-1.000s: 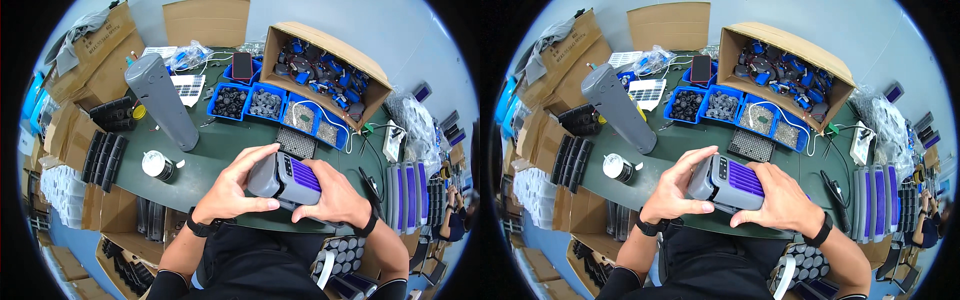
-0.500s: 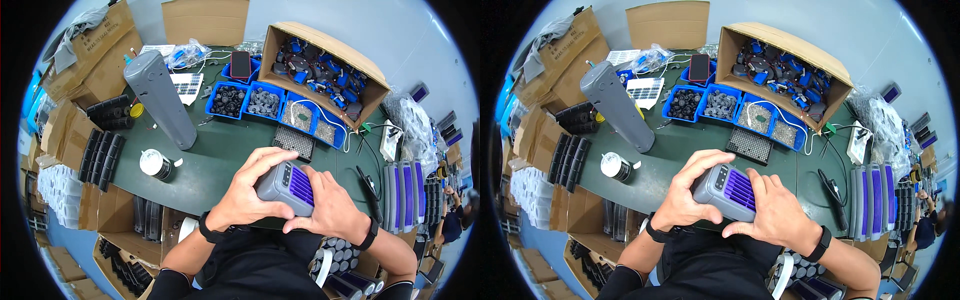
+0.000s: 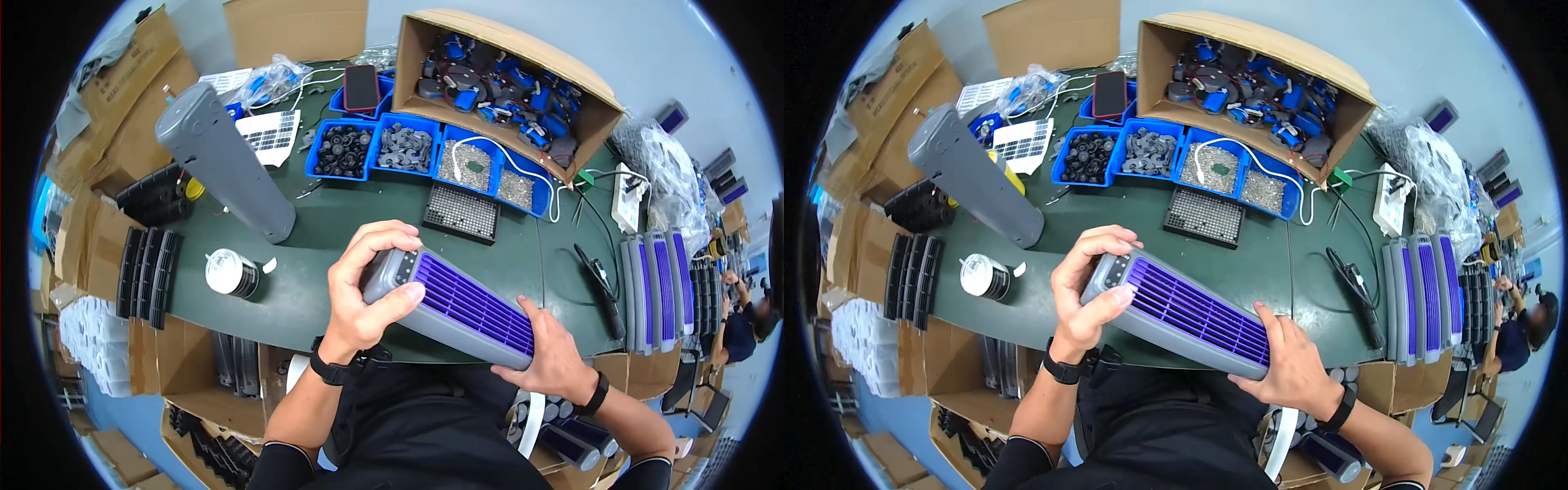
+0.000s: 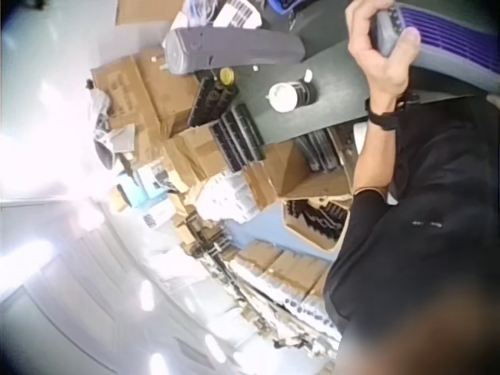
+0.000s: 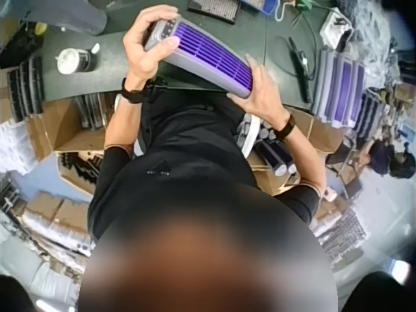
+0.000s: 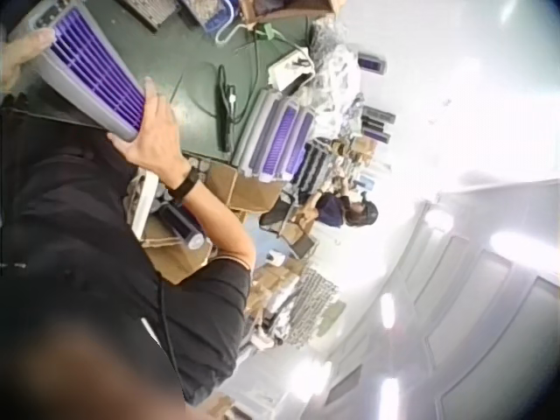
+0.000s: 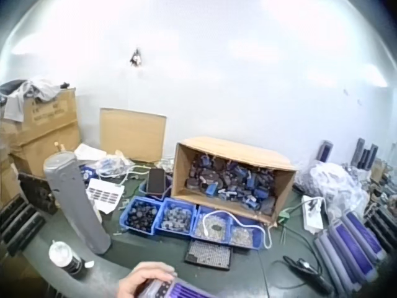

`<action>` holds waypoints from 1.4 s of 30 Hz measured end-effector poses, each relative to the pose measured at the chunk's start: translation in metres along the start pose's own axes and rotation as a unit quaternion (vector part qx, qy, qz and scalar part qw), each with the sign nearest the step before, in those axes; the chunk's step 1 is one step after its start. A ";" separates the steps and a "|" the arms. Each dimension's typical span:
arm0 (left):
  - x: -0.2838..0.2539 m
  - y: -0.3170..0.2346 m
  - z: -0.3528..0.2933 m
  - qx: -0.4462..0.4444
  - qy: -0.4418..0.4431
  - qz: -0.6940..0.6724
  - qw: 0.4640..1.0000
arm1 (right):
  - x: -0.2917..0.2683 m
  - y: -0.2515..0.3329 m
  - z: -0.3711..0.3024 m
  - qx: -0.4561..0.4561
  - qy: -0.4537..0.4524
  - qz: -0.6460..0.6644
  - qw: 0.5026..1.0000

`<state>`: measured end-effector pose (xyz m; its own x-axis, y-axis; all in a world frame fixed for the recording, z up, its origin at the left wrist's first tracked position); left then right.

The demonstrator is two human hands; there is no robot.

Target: The person assembles a portable air cooler by inserting a cylindrical fan motor into the main housing and securing it with a screwdriver. They then attach the front grille and side panels, using a screwdriver to fasten the casing together. The process involves handling various components and tools on a cluttered workbench.

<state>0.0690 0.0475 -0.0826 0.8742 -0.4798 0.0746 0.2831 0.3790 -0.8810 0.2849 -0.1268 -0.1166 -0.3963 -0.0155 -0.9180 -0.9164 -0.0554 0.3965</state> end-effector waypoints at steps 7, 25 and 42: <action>-0.008 0.000 -0.004 0.006 0.004 -0.074 0.997 | 0.003 0.016 -0.003 -0.033 -0.098 -0.015 0.994; -0.043 0.052 -0.096 -0.204 0.108 0.078 0.970 | -0.002 0.025 -0.011 -0.057 -0.077 0.045 0.994; -0.047 0.057 -0.095 -0.230 0.061 0.060 0.969 | 0.018 -0.045 -0.031 0.031 -0.110 0.310 0.944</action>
<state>0.0064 0.0164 -0.1812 0.8287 -0.5549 -0.0734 -0.0495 0.0580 -0.9971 0.3207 -0.1559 -0.1517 -0.8533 0.1817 -0.4887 -0.5037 -0.0457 0.8626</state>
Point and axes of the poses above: each hand's wrist, its own z-axis towards the middle knuckle, its own x-axis out of the palm, y = z × x, the point moved 10 cm from there along z, towards the middle knuckle, and after that the axes turned 1 degree about -y, right-handed, at the moved point
